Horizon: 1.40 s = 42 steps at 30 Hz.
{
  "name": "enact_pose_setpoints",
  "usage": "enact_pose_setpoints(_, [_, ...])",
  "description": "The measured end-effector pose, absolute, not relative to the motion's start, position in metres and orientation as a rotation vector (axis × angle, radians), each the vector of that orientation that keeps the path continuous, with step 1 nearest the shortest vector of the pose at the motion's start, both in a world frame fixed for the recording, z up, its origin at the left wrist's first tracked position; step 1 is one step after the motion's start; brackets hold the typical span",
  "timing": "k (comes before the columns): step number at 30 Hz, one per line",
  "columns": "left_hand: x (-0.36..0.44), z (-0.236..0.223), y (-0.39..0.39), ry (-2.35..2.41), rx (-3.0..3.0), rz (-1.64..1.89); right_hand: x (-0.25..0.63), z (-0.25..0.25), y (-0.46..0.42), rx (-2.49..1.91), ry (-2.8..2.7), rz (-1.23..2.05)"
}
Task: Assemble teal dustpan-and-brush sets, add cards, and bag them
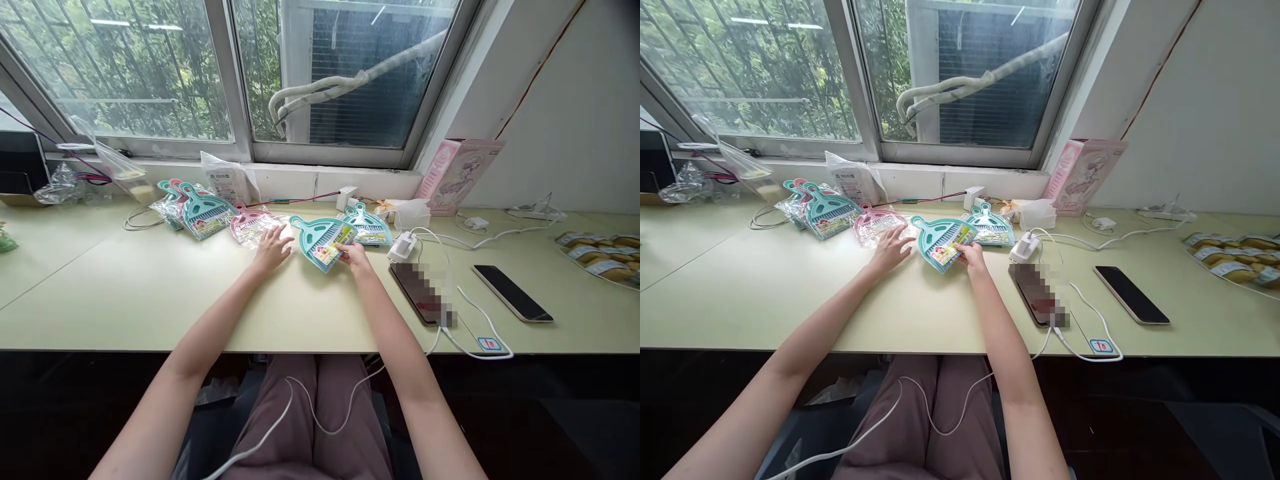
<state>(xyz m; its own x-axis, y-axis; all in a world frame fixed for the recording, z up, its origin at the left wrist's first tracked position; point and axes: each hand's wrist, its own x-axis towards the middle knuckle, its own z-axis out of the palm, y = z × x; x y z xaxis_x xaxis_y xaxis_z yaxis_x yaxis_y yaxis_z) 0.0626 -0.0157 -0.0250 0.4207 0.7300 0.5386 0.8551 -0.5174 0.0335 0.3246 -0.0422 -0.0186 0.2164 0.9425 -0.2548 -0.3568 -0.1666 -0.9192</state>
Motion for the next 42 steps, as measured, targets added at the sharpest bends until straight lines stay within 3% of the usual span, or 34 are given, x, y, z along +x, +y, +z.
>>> enact_pose_setpoints(4, [0.062, -0.03, -0.013, -1.473, -2.392, -0.595, 0.326, -0.017, -0.042, -1.279, -0.717, 1.304])
enact_pose_setpoints(17, [0.046, -0.032, -0.001, -1.734, -2.296, -0.641, 0.307, -0.017, -0.051, -1.277, -0.771, 1.359])
enact_pose_setpoints(24, [0.051, -0.02, -0.01, -1.573, -2.218, -0.883, 0.303, -0.019, -0.052, -1.268, -0.722, 1.323])
enact_pose_setpoints(34, [0.05, -0.012, -0.016, -1.461, -2.145, -0.747, 0.278, -0.012, -0.067, -1.174, -0.817, 1.453])
enact_pose_setpoints(42, [0.056, -0.022, -0.014, -1.23, -2.274, -0.734, 0.287, -0.014, -0.063, -1.062, -0.547, 1.304])
